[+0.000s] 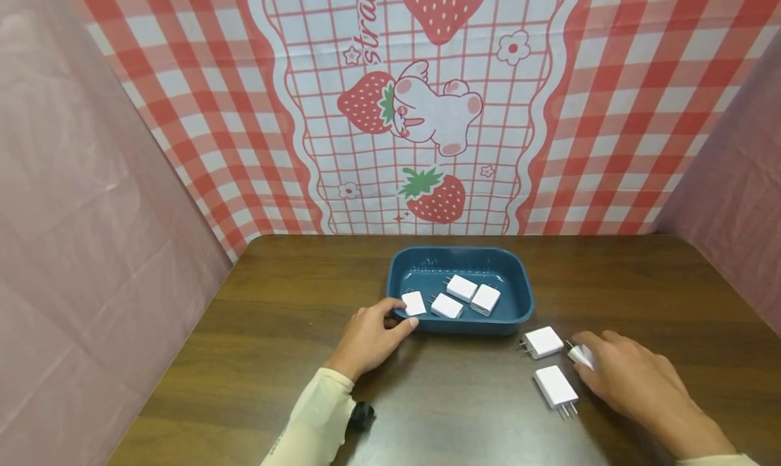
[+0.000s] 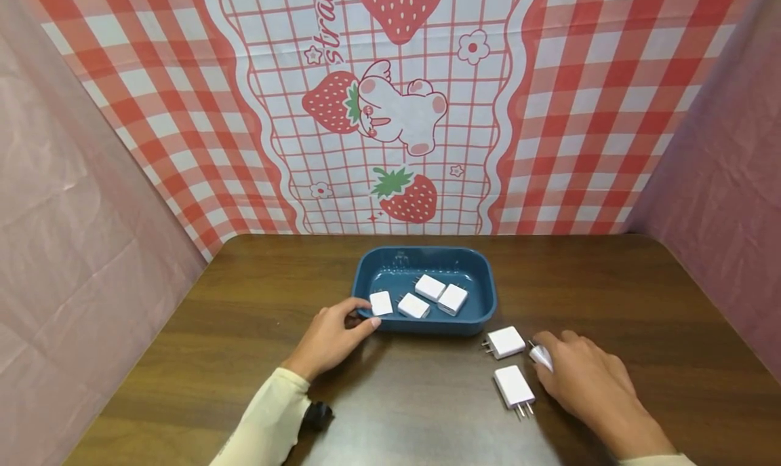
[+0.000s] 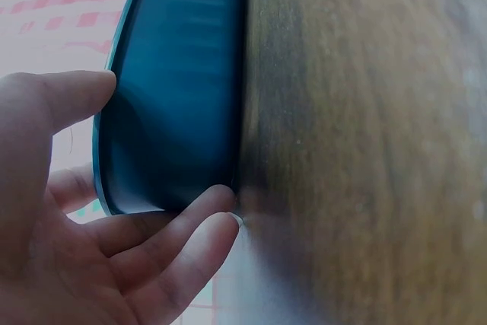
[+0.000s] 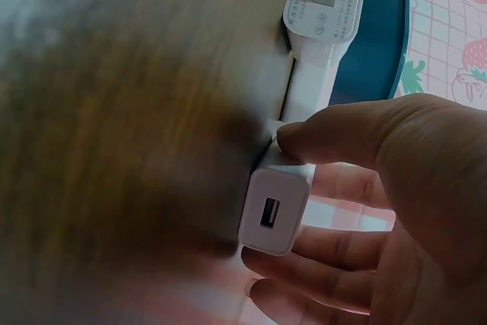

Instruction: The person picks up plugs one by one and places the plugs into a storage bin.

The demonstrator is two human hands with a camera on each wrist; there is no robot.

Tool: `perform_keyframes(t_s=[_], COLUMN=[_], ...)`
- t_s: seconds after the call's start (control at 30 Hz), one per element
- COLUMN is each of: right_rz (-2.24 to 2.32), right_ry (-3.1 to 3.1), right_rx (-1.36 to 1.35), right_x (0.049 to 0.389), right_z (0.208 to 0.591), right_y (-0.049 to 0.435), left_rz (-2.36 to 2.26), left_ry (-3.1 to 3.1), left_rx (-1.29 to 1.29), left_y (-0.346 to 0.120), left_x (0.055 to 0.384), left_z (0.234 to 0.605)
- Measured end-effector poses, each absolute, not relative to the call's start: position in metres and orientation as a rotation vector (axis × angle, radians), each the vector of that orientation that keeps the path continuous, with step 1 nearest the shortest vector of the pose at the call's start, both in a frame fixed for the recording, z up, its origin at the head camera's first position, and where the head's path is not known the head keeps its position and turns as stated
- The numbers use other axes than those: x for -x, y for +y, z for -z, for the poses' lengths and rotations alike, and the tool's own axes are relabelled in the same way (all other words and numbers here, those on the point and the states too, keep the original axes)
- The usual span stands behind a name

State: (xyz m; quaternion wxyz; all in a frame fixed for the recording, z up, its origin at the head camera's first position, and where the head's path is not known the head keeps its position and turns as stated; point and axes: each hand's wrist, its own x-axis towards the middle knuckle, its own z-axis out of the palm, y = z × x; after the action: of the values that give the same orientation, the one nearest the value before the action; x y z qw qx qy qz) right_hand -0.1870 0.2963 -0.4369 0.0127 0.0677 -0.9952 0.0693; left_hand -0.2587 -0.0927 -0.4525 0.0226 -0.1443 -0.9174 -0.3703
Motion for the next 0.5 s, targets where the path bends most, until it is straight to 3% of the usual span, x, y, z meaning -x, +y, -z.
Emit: perform_keyframes(t_s=[0.5], right_rz=[-0.269], right_ry=[-3.009], right_rx=[-0.181], right_x=[0.1803], right_z=[0.4341], right_y=[0.3051], left_rz=[1.154], left_ry=[-2.845], left_rx=[0.444], left_y=[-0.0922], left_x=[0.2572], left_z=[0.4512])
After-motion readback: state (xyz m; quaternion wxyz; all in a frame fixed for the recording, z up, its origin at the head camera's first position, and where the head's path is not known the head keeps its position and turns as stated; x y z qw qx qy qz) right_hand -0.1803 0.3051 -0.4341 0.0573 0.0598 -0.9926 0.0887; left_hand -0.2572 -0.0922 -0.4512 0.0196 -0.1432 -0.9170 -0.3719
